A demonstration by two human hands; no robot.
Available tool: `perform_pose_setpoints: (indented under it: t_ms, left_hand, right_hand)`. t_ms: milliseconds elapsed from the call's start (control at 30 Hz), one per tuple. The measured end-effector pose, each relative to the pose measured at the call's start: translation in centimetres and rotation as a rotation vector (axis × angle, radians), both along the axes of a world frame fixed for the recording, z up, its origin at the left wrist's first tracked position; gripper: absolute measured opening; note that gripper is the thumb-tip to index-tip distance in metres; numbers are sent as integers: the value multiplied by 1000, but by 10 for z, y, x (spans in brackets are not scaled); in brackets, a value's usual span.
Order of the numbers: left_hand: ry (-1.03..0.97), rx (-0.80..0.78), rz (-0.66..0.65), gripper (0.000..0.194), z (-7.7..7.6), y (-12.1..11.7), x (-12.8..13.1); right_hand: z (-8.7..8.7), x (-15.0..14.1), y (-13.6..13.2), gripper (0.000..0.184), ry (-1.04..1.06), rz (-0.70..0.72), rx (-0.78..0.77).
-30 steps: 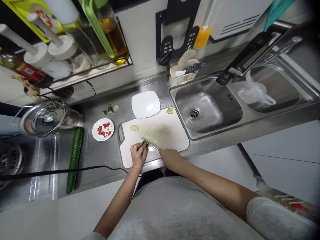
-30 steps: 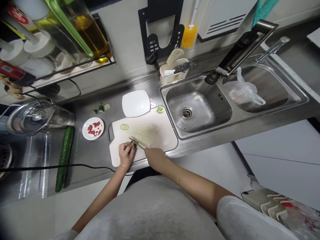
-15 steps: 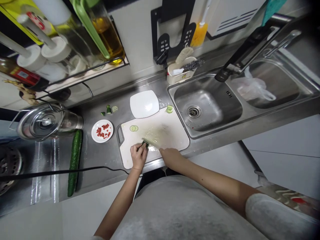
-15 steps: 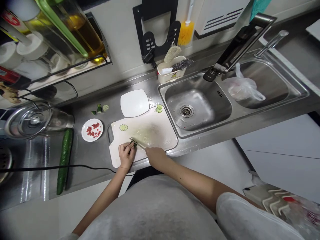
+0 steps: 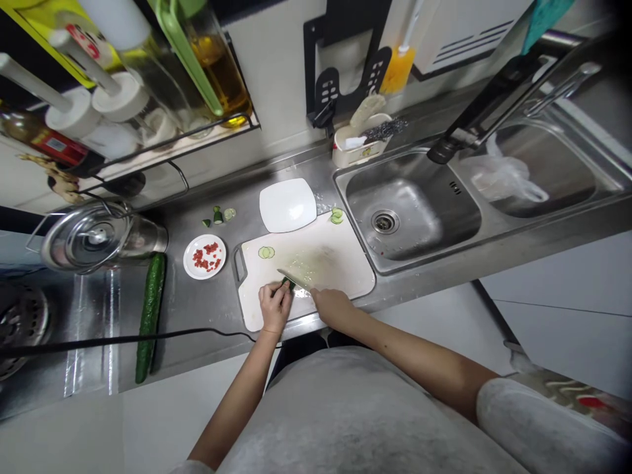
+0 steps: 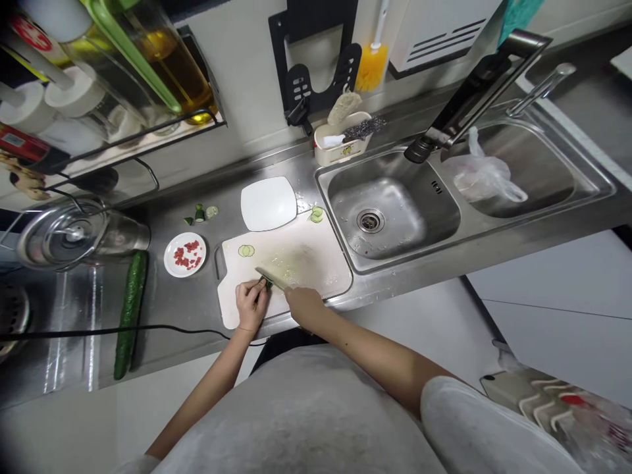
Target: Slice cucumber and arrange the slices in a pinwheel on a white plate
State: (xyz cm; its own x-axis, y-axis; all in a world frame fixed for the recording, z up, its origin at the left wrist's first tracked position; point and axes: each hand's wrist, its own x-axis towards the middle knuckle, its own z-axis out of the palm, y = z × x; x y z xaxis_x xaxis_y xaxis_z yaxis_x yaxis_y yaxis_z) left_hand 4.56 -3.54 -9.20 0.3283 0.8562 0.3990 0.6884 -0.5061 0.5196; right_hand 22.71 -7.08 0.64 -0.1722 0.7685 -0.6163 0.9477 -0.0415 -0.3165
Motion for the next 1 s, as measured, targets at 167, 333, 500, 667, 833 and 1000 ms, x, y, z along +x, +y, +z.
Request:
perform_pose_setpoints:
  t_ms: [167,333,500,667,833,1000]
  left_hand:
    - [-13,-23,3,16,0,1,0]
    - [-10,-46,30,16,6,0,1]
    - [-101,-154,81,23,17,1,0]
    - [-267,-279,256,41,39,16,-1]
    - [-32,-386,-35,36,71,34,10]
    - [67,-447,-160,20,83,35,26]
  right_hand:
    - [-6,-3,-3,33,-13,-2,25]
    - [-1,0,-8,30,-50,-16,45]
    - [11,20,-19,33,-69,-52,158]
    - [17,40,-30,43,-214,-8,291]
    - [20,48,-35,43,-246,79,394]
    - [25,51,-38,46,-241,113,394]
